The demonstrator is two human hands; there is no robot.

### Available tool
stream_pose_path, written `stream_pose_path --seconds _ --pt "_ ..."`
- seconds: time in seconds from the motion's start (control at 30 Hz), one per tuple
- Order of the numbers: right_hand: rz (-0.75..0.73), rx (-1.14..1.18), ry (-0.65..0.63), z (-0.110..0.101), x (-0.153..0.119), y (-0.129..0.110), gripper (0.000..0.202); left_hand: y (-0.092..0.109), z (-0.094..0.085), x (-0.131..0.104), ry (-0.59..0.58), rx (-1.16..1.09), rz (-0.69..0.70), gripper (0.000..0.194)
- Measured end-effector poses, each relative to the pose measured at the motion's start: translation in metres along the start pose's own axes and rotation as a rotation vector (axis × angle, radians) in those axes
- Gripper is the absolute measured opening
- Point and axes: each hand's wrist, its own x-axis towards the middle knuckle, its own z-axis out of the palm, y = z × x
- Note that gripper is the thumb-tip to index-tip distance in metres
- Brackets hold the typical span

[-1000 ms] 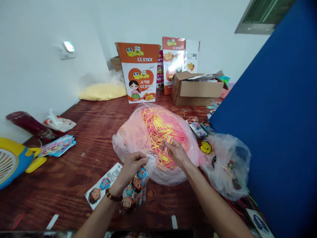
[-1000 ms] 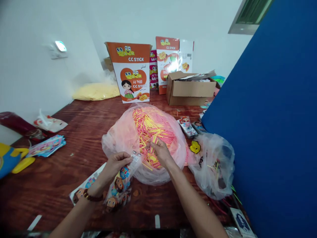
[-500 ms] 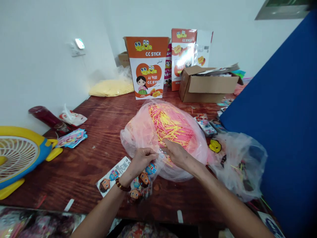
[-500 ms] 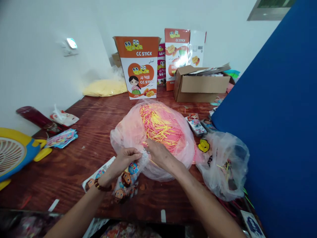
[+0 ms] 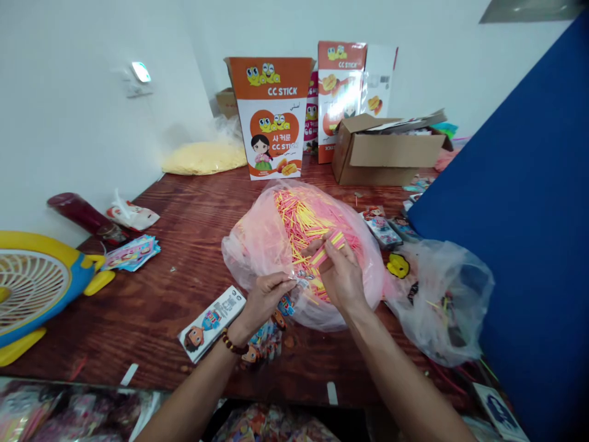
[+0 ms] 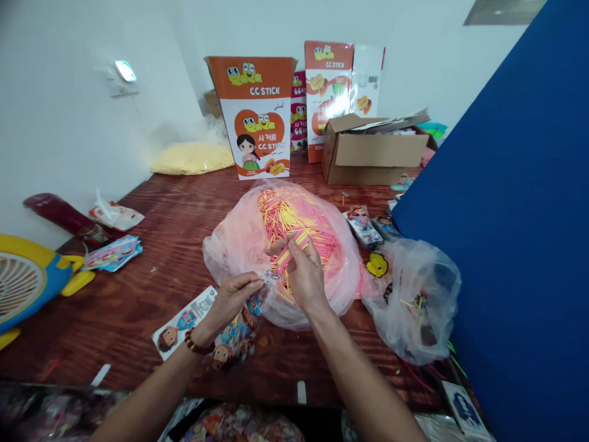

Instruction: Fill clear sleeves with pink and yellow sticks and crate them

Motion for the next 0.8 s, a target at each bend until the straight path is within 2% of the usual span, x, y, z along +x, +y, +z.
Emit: stream_pose_path --seconds 0.13,0.5,0.63,0.8 --pt "-0.003 -0.052 0.007 0.008 -0.005 0.005 0.016 0.001 0.001 0.001 0.021 -0.041 -0.014 0.029" --pt "-0.075 0.000 0.042 0.007 -0.006 0.002 0.018 0.002 0.004 0.002 -0.010 -0.067 -0.019 0.030" --pt "-0.021 0.004 0.007 0.005 -0.007 0.006 0.016 0.003 0.004 0.003 -0.013 -0.096 -0.023 0.031" --pt "0.030 -0.114 0.045 -0.006 -0.013 0.019 0.013 0.001 0.005 0.005 0.013 -0.118 -0.029 0.029"
